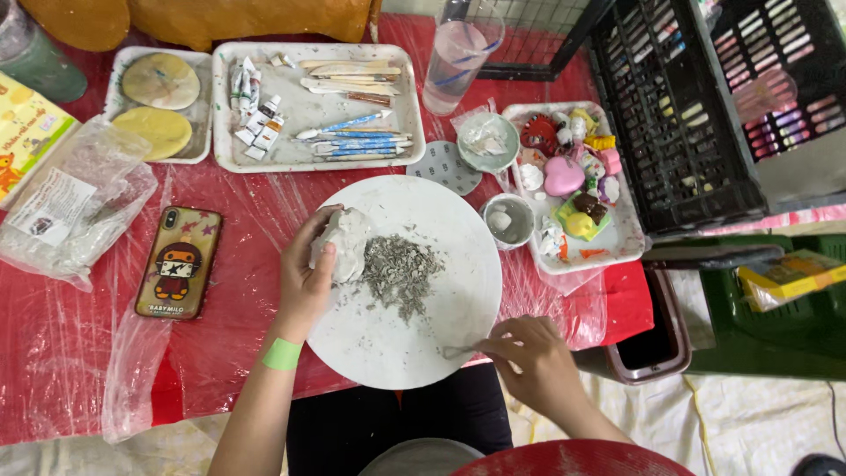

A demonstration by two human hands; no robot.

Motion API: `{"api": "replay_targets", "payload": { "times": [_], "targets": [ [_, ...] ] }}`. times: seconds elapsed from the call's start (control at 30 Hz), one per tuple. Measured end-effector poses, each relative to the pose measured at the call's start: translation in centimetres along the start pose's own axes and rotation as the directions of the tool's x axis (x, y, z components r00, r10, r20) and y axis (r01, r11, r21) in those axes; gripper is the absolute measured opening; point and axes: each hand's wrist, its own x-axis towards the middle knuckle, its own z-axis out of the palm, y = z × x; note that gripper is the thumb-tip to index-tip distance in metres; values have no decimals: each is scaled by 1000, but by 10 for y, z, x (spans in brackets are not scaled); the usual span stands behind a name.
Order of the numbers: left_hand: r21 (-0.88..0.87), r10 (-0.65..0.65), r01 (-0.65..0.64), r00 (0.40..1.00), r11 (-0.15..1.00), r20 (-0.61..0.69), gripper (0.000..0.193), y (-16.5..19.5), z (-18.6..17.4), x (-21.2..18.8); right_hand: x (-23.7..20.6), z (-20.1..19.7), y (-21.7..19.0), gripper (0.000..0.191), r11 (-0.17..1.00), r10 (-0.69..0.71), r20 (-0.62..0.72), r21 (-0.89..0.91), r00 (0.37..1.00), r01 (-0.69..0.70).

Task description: The person works a ball of clay on a white plate, repeatedly pressing handfuls of gray grog into the clay and folding and kneading it by hand to mix the grog in. The clay ball is turned and repositioned on the plate throughout the episode.

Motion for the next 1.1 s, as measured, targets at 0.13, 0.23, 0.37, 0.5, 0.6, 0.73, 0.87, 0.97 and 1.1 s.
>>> {"api": "replay_targets", "payload": {
  "times": [0.13, 0.23, 0.37, 0.5, 0.6, 0.73, 0.87, 0.97, 1.1],
  "targets": [
    [209, 139, -146, 989, 967, 50, 50, 12, 2, 2, 12, 30, -25, 20, 993, 54, -110, -99, 992, -65],
    [376, 242, -259, 966, 890, 93, 49, 26, 4, 7, 36, 38, -26, 21, 995, 61, -136, -73, 989, -72],
    [416, 281, -306, 952, 857, 122, 52, 50, -3, 4, 32, 12, -17, 13, 994, 106, -80, 39, 991, -103],
    [495, 316, -357, 934, 792, 167, 56, 69, -20, -17, 14, 7, -24, 17, 997, 75, -1, -9, 997, -75],
    [624, 295, -344, 937, 702, 185, 63, 72, -24, -36, 27, 31, -30, 13, 998, 52, -78, -21, 996, -54],
    [701, 251, -372, 928, 608, 274, 76, 72, -13, -56, 49, 35, -20, 12, 999, 22, -120, 33, 992, -19],
    [701, 221, -436, 898, 565, 381, 93, 80, 2, -70, 46, 19, -11, 15, 956, 206, -111, 237, 972, -175],
    [675, 210, -467, 878, 572, 430, 98, 87, 9, -69, 36, 22, -12, 15, 908, 301, -39, 319, 953, -273],
    [654, 109, -445, 866, 612, 488, 103, 91, 16, -64, 20, 32, -14, 24, 838, 376, 90, 391, 922, -380]
  ]
}}
